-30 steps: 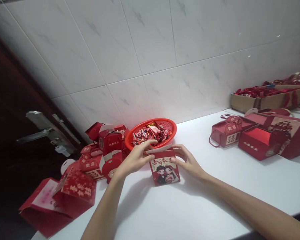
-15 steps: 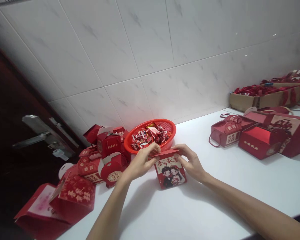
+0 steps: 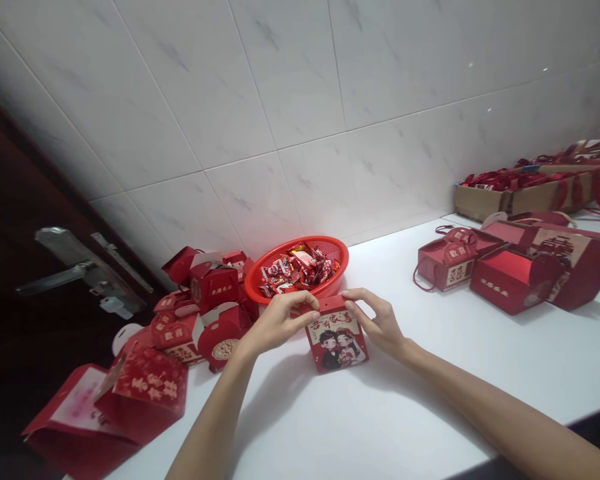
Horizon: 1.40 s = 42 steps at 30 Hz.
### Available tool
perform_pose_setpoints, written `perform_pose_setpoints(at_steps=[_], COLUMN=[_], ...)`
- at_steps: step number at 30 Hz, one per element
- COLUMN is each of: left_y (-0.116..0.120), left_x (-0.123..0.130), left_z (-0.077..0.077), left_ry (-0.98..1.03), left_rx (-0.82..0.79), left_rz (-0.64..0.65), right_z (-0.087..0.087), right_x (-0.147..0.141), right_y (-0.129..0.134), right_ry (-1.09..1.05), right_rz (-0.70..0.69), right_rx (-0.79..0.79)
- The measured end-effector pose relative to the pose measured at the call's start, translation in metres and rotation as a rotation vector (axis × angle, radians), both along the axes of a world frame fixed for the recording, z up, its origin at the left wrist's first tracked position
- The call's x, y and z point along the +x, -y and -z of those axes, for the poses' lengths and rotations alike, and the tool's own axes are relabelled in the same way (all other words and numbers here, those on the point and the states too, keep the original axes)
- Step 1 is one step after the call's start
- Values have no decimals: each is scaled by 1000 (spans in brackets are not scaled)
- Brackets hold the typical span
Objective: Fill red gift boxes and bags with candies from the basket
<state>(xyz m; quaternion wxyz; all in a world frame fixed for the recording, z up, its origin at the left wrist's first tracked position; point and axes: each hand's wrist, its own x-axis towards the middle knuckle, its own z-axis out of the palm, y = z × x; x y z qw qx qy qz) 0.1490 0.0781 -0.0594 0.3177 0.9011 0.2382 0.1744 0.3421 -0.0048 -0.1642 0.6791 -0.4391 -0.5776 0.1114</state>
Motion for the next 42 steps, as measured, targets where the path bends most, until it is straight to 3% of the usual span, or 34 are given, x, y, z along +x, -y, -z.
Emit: perform_pose_setpoints(at_steps=[10,18,23,28,30,32,35,39,42], left_y=[-13,-17,-21,-19,-17,-14,-10,-8,-8], left_x=[6,-7,-6,4,6,6,6,8,10], left_z=[18,6,13,25,26,24,22,23,24], left_ry=[117,90,71,103,136,182,216,167,142], left_rx=[57,23,127,230,253,280,301,268,262], left_rz=[12,74,28,52,41,21,15,75,115], right_z=[-3,-3,-4,-23,-36,-47,-52,-37,-18], right_x=[-6,-6,-4,11,25,42,76,130,164], right_y=[-5,-2,-5,-1,10,28,64,100,107], right_ry=[26,108,120,287,357,370,283,198,283], right_rz=[105,112,98,-37,-29,67,386,891,1113], right_rx=[22,23,-4,-77,-69,-37,15,33,9])
